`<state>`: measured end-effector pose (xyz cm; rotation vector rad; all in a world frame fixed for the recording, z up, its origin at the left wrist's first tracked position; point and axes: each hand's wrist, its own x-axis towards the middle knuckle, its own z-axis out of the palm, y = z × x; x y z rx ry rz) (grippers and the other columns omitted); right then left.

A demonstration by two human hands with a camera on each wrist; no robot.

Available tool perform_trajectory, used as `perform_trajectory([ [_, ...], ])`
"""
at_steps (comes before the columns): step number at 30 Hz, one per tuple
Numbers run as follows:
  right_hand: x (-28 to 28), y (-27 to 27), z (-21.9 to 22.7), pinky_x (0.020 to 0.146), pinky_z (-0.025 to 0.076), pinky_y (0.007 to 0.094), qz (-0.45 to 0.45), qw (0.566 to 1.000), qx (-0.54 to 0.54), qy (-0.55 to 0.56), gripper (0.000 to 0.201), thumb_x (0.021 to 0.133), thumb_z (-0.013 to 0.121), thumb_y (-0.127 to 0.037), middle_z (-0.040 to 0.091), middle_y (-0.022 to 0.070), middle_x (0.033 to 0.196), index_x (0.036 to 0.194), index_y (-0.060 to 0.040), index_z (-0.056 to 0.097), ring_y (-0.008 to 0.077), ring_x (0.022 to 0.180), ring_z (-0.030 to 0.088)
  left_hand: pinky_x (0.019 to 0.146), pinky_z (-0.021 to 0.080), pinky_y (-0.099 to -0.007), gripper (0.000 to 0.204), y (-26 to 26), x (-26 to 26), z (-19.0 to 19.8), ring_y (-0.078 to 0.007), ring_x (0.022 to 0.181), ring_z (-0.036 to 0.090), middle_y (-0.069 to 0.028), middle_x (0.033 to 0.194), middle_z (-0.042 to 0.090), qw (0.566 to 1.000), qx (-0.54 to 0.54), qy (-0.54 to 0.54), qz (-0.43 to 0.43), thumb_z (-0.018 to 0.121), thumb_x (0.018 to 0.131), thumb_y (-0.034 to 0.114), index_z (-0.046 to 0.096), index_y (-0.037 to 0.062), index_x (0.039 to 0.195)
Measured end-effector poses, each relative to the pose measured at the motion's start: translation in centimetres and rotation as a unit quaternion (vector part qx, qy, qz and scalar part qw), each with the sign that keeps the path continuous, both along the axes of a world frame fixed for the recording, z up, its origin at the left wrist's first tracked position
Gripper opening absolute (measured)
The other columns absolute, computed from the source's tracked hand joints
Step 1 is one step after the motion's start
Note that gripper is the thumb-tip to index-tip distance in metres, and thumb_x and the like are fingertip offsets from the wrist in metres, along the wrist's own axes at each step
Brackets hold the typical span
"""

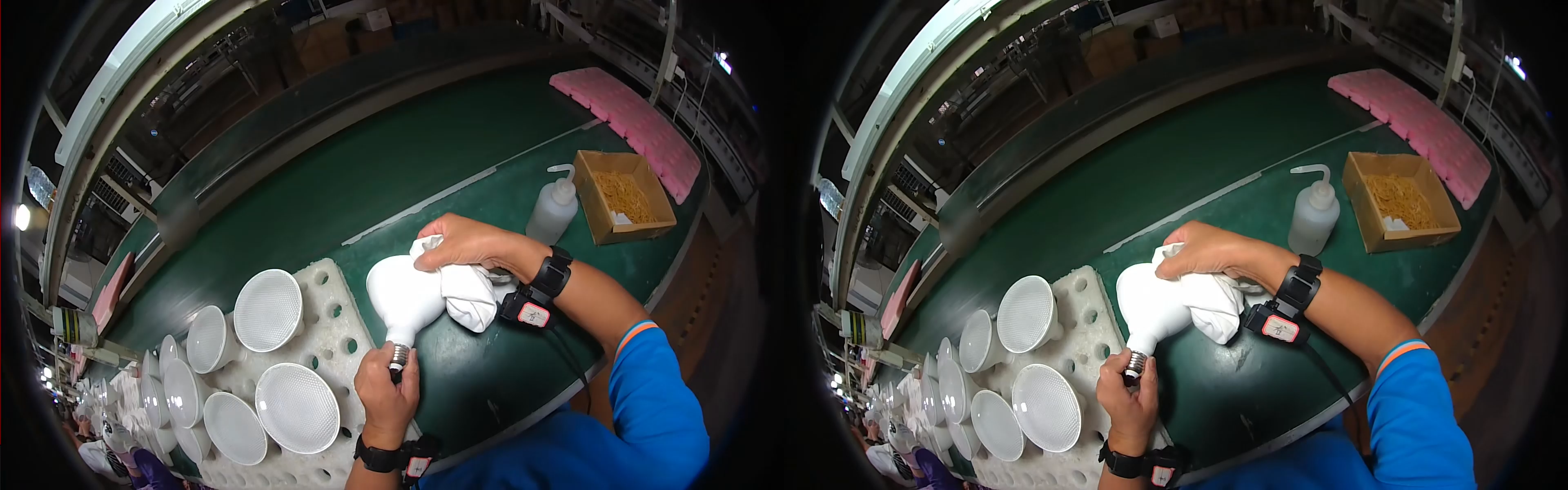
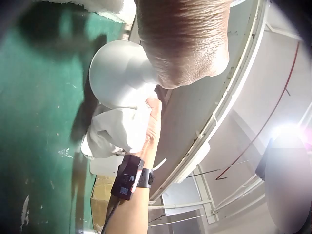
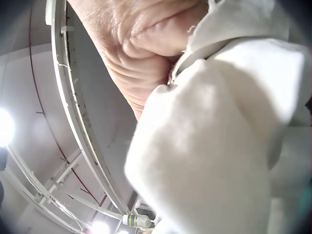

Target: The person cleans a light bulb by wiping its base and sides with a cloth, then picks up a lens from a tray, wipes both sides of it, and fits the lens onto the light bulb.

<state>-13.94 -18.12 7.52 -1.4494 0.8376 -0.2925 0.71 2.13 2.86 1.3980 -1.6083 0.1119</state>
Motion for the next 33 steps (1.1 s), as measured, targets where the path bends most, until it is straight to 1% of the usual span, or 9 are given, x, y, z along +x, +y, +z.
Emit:
perform_trajectory([
  [6, 0.0, 0.2, -0.6, 0.063, 0.048, 0.0248, -0.028, 0.999, 0.004, -0.026, 0.026, 0.072, 0.066, -0.01, 0.065, 0.005, 0.079, 0.092, 0.0049, 0.064, 0.0109, 0.07, 0.059, 0.052, 0.042, -0.0411, 0.036, 0.1, -0.1, 0.2, -0.0338, 0.057, 0.054, -0.0174, 0.071, 0.054, 1.0, 0.007, 0.022, 0.005, 0.074, 0.073, 0.002, 0.051, -0.0021, 0.101],
  [11, -1.0, 0.2, -1.6, 0.063, 0.048, 0.0264, 0.0, 0.997, -0.065, -0.052, 0.025, 0.071, 0.065, -0.011, 0.064, 0.0029, 0.081, 0.093, 0.0008, 0.065, 0.0104, 0.071, 0.058, 0.055, 0.048, -0.0394, 0.017, -0.1, -0.7, -0.7, -0.0309, 0.062, 0.059, -0.0125, 0.073, 0.06, 0.998, 0.022, 0.041, 0.039, 0.073, 0.076, 0.01, 0.061, 0.003, 0.084],
  [14, -1.0, -0.4, -1.6, 0.062, 0.049, 0.0271, 0.015, 0.996, -0.026, -0.082, 0.016, 0.072, 0.062, -0.008, 0.063, 0.0027, 0.078, 0.087, -0.0016, 0.064, 0.0114, 0.071, 0.059, 0.058, 0.05, -0.0391, 0.019, -0.6, -0.6, -2.1, -0.0287, 0.065, 0.061, -0.015, 0.081, 0.062, 0.995, 0.018, 0.098, 0.019, 0.072, 0.077, 0.009, 0.061, 0.0012, 0.092],
  [16, 0.5, 0.7, -1.2, 0.061, 0.048, 0.0265, -0.11, 0.99, -0.088, -0.023, 0.02, 0.07, 0.064, -0.008, 0.062, 0.0025, 0.076, 0.089, -0.0015, 0.064, 0.0112, 0.069, 0.058, 0.061, 0.049, -0.0397, 0.024, -0.8, -0.5, -1.3, -0.0322, 0.069, 0.06, -0.0163, 0.084, 0.06, 0.995, 0.0, 0.094, 0.022, 0.07, 0.078, 0.007, 0.057, -0.0002, 0.097],
  [18, 0.0, -1.9, -3.0, 0.059, 0.045, 0.0263, -0.025, 0.994, -0.107, -0.024, 0.02, 0.073, 0.06, -0.008, 0.059, 0.0016, 0.075, 0.092, -0.0008, 0.06, 0.0099, 0.066, 0.054, 0.062, 0.047, -0.041, 0.027, -0.6, 0.2, -0.4, -0.0346, 0.069, 0.058, -0.0168, 0.082, 0.057, 0.996, -0.005, 0.093, 0.007, 0.068, 0.079, 0.007, 0.052, -0.0008, 0.099],
  [19, 0.4, -1.2, -3.3, 0.06, 0.045, 0.0259, -0.089, 0.989, -0.112, -0.047, 0.015, 0.075, 0.057, -0.008, 0.057, 0.0006, 0.072, 0.088, -0.0014, 0.06, 0.01, 0.065, 0.054, 0.061, 0.046, -0.042, 0.027, -0.4, 0.2, -0.1, -0.0356, 0.069, 0.057, -0.017, 0.081, 0.055, 0.995, 0.001, 0.099, -0.007, 0.067, 0.08, 0.007, 0.05, -0.001, 0.099],
  [24, -0.1, -0.3, -3.9, 0.067, 0.045, 0.0235, -0.107, 0.965, 0.012, -0.239, 0.019, 0.083, 0.048, -0.012, 0.057, 0.0014, 0.085, 0.099, -0.0037, 0.056, 0.01, 0.074, 0.054, 0.061, 0.044, -0.0447, 0.024, -0.5, 0.2, -0.2, -0.0389, 0.07, 0.057, -0.0206, 0.082, 0.055, 0.992, 0.018, 0.127, -0.002, 0.063, 0.082, 0.005, 0.046, -0.0009, 0.097],
  [27, -1.6, -2.4, -7.0, 0.068, 0.044, 0.0232, -0.086, 0.95, -0.012, -0.301, 0.019, 0.086, 0.049, -0.017, 0.054, 0.0012, 0.088, 0.102, -0.0064, 0.052, 0.0093, 0.078, 0.053, 0.062, 0.045, -0.0445, 0.024, -0.5, 0.3, -0.2, -0.0392, 0.07, 0.057, -0.0212, 0.082, 0.056, 0.992, 0.016, 0.129, 0.008, 0.063, 0.083, 0.006, 0.045, -0.0009, 0.097],
  [33, -4.0, -5.6, -14.2, 0.073, 0.037, 0.0212, -0.093, 0.956, -0.208, -0.185, 0.009, 0.091, 0.042, -0.003, 0.046, -0.002, 0.083, 0.093, -0.0057, 0.05, 0.0073, 0.081, 0.045, 0.061, 0.045, -0.0444, 0.024, -0.6, 0.3, -0.3, -0.0403, 0.071, 0.058, -0.0215, 0.082, 0.056, 0.99, 0.026, 0.137, 0.011, 0.063, 0.083, 0.006, 0.045, -0.0007, 0.098],
])
